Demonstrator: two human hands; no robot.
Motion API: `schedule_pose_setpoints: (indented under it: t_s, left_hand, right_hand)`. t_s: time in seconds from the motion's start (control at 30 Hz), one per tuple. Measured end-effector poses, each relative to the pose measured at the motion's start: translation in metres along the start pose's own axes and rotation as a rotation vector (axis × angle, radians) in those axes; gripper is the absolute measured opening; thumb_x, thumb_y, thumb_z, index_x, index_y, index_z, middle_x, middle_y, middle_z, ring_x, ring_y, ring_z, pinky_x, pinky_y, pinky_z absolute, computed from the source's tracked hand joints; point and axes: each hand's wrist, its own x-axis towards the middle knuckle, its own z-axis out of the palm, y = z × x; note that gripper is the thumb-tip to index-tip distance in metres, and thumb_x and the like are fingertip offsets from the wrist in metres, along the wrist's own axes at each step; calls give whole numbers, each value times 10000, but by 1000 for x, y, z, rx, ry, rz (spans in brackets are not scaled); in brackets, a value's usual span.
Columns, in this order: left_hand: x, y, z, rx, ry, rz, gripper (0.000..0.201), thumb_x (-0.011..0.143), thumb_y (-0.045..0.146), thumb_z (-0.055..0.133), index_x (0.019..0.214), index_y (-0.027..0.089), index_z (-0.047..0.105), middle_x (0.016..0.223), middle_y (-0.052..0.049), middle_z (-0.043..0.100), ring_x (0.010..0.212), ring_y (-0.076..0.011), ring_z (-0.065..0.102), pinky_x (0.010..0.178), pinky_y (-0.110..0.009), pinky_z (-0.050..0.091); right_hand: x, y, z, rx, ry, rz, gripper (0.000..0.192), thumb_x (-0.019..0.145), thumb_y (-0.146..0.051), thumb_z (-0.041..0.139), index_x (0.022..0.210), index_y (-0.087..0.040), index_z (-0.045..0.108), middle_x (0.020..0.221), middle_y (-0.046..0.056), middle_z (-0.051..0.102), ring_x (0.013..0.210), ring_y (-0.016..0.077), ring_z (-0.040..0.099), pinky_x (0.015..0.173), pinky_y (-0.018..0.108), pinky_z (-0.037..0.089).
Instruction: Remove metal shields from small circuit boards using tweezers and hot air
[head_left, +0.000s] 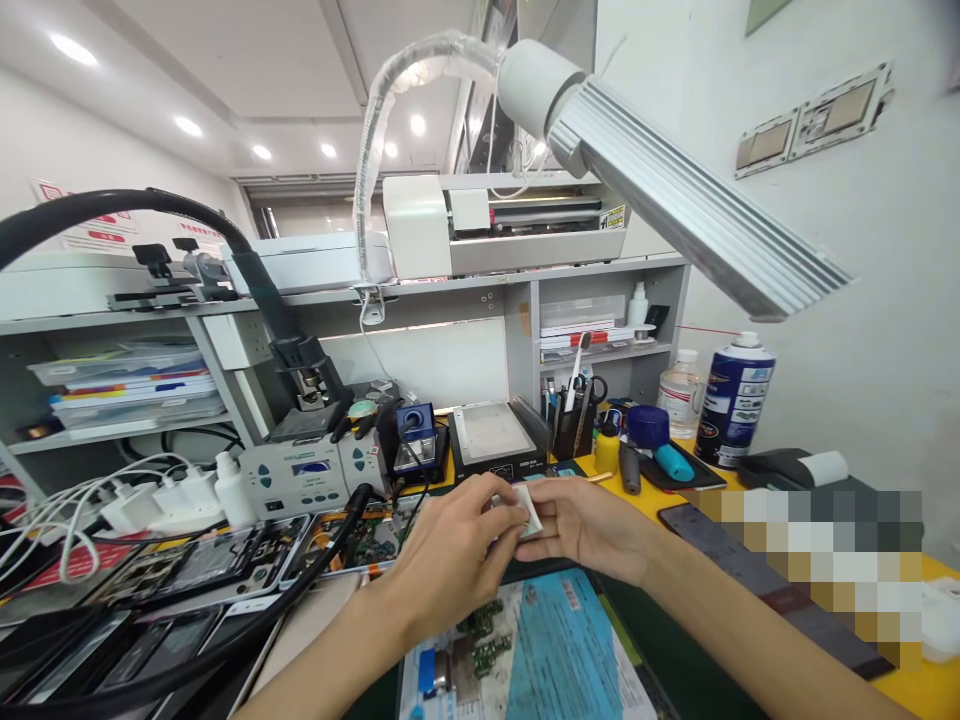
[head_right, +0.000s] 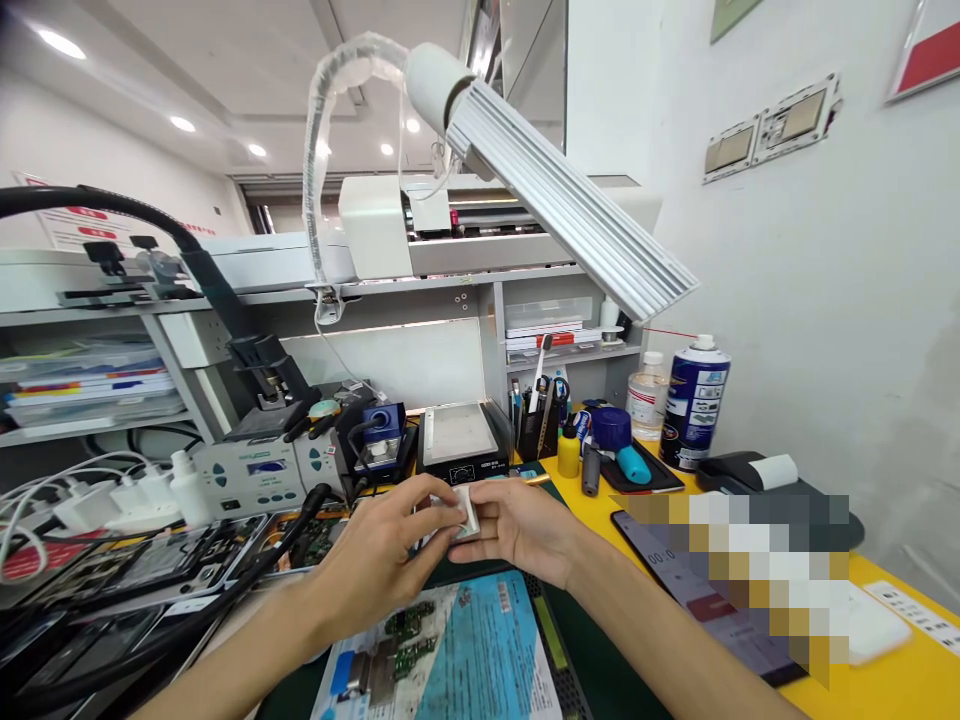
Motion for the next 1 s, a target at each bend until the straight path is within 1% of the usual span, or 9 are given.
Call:
schedule_pose_setpoints:
  t_s: [0.13,0.27,0.37,0.47,0.57,0.67,0.73,0.87,1.0]
  left_hand:
    - [0,-2,2,77,-4,57,242,967,177,510,1113,217,699,1141,-81,649,958,-227,648,725,-341,496]
    - [0,-1,1,120,-20,85,237,958,200,503,1106,205,688,1137,-93,644,966,-251,634,701,-364,500]
    - [-4,1,-2,115,-26,83,259,932,246,541,1150,219,676,1190,-95,627,1016,-263,628,735,-380,511]
    - [-9,3,-6,55,-38,25,274,906,291,577,1153,266,692,1291,-81,577,1058,-261,615,802,-392,492]
    - [-9,3,-9,-108,-11,-210,269,878,343,597,1111,272,711,1278,-72,568,916,-221,601,778,-376,448]
    - [-3,0,-10,-325,77,-579,305,864,435,612,1035,194,687,988,-65,623,762,-185,534,701,-332,416]
    - [2,-3,-10,-447,43,-735,351,863,503,609,937,165,669,756,-24,578,649,-163,489,587,-293,389]
    - [8,-3,-8,-688,-114,-875,360,786,530,682,797,172,639,542,70,390,456,-92,294,396,-221,224]
    - [11,0,-5,-801,-56,-913,305,761,471,700,805,178,629,529,88,373,449,-66,254,386,-186,205]
  right_hand:
    - [1,0,-2,43,25,20,166,939,-167,566,928,-75,704,809,75,706,716,172,710,746,342,621]
    - [0,-1,0,62,44,16,277,997,-288,538,924,-76,702,843,98,721,740,188,716,764,368,628]
    - [0,-1,1,35,44,-21,130,929,-159,624,958,-72,716,843,88,728,758,179,711,750,333,631]
    - [1,0,1,1,58,-39,168,869,-38,596,968,-63,729,819,90,733,737,179,715,732,329,638]
    - [1,1,1,-25,89,-43,199,887,-42,563,993,-65,731,858,114,752,746,201,736,725,349,646]
    - [0,2,3,-50,115,-53,180,918,-73,574,1015,-66,726,895,138,761,751,221,748,698,356,650]
    - [-1,3,4,-70,122,-73,161,933,-94,588,1011,-68,726,912,145,763,760,225,751,706,357,652]
    - [-1,6,5,-139,132,-148,136,935,-127,626,1000,-78,735,943,138,762,790,218,748,751,358,652]
    - [-1,7,4,-195,126,-162,169,918,-183,671,1041,-85,733,947,141,764,809,225,751,759,359,648]
